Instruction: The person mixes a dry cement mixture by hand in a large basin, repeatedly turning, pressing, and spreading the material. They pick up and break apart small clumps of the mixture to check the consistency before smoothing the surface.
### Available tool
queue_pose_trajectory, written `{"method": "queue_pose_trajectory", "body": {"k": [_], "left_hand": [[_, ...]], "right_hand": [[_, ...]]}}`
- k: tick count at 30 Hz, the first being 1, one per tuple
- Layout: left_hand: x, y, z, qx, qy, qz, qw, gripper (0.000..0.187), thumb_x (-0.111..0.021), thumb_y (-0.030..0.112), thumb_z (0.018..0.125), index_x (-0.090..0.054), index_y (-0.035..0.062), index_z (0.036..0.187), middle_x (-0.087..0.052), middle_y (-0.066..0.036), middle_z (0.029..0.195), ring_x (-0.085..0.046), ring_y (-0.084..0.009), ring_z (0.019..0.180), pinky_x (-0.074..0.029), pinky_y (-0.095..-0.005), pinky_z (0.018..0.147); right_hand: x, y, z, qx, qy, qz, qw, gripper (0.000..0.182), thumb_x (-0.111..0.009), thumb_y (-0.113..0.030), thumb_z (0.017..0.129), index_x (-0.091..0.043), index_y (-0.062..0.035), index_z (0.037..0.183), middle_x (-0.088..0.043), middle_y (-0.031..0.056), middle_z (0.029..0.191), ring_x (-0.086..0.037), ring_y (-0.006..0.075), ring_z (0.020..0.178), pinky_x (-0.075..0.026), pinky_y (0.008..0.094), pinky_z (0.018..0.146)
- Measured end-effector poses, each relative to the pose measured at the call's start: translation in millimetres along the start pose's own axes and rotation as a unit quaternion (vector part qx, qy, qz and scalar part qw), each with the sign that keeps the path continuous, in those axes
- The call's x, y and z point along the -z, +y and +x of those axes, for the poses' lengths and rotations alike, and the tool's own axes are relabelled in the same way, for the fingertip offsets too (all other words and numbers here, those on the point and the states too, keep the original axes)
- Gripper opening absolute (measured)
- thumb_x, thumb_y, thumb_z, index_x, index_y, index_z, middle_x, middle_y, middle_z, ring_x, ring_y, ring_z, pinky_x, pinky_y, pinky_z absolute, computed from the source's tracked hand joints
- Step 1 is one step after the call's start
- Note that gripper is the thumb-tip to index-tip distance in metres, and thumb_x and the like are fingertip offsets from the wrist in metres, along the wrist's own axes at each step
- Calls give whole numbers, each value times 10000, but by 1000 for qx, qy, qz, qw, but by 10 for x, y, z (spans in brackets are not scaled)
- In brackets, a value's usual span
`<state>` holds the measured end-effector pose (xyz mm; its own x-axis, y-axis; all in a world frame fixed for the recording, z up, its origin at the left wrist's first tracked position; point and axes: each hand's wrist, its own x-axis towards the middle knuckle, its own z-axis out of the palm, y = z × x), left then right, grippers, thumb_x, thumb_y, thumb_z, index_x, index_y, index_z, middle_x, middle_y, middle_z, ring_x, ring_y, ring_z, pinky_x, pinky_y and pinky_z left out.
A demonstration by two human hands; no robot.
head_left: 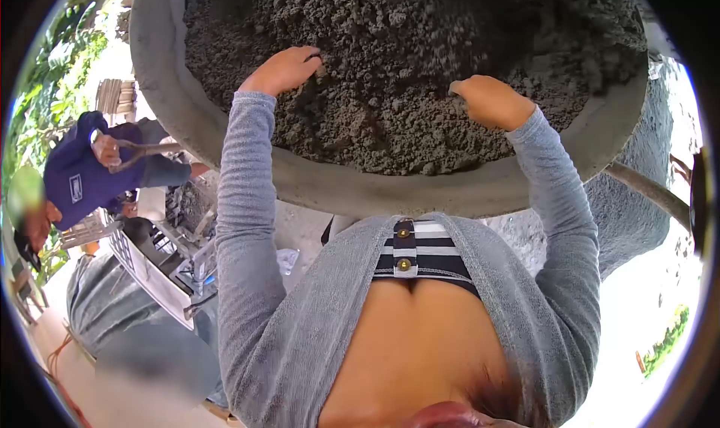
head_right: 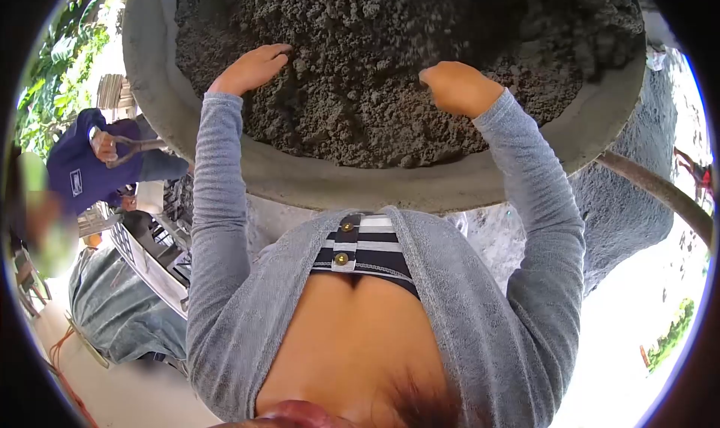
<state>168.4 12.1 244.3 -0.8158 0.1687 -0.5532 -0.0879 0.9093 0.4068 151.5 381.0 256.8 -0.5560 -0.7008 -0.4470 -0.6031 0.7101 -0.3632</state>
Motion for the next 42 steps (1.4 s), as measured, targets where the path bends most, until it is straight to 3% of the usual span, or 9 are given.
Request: {"method": "queue_pose_trajectory", "body": {"k": [3, 10, 13, 17, 28, 32, 34, 42], "left_hand": [[58, -41, 22, 8, -9, 22, 1000, 517, -369, 349, 944, -462, 78, 1375, -459, -145, 1411, -410, -313, 1310, -317, -390, 1093], [60, 23, -11, -7, -26, 11, 1000, 519, -362, 339, 945, -452, 74, 1383, -444, -145, 1425, -405, -313, 1314, -308, -392, 1101], [97, 71, -43, 0, -29, 7, 1000, 512, -364, 335, 947, -454, 82, 1384, -435, -140, 1434, -398, -309, 1321, -301, -386, 1107], [85, 45, -22, 2, -30, 0, 1000, 512, -367, 333, 944, -457, 80, 1381, -433, -136, 1437, -394, -303, 1325, -299, -380, 1109], [192, 34, -91, 22, 1, -6, 1000, 501, -362, 323, 942, -468, 91, 1374, -459, -132, 1418, -424, -303, 1303, -312, -380, 1098], [132, -53, -36, 3, 4, 4, 1000, 511, -385, 333, 932, -475, 62, 1356, -475, -151, 1392, -449, -324, 1265, -351, -395, 1064], [117, -43, -27, 20, -14, -4, 1000, 505, -364, 342, 950, -466, 86, 1374, -455, -132, 1420, -414, -301, 1309, -315, -386, 1093], [166, 104, -105, 28, -38, 4, 999, 525, -342, 368, 970, -427, 76, 1398, -420, -104, 1446, -399, -289, 1315, -327, -397, 1093]], "right_hand": [[-55, -63, -15, 19, -13, -20, 1000, 336, -539, 32, 733, -614, -8, 1058, -650, 222, 884, -619, 398, 868, -489, 475, 764], [29, -196, 11, -39, -77, -18, 996, 343, -547, 23, 744, -613, -13, 1079, -652, 214, 947, -615, 382, 929, -492, 460, 809], [-51, -94, 26, -13, -53, -28, 998, 246, -555, 25, 746, -623, 8, 982, -652, 217, 904, -631, 386, 878, -508, 461, 737], [-47, -70, 28, -19, -54, -29, 998, 228, -554, 16, 756, -627, 4, 972, -654, 212, 912, -631, 387, 883, -508, 459, 749], [129, -149, -5, -67, -75, -12, 995, 392, -560, 22, 737, -609, 4, 1126, -653, 235, 971, -622, 382, 942, -497, 446, 828], [83, -100, 13, -73, -79, -19, 994, 391, -566, 18, 760, -613, -9, 1147, -658, 218, 990, -636, 362, 941, -513, 436, 803], [100, -120, 14, -72, -90, -25, 993, 411, -562, 21, 758, -606, -8, 1166, -655, 220, 999, -636, 362, 940, -513, 436, 807], [82, -105, 23, -56, -88, -27, 994, 441, -553, 25, 760, -591, -2, 1198, -659, 220, 1005, -640, 358, 938, -513, 435, 811]]}}
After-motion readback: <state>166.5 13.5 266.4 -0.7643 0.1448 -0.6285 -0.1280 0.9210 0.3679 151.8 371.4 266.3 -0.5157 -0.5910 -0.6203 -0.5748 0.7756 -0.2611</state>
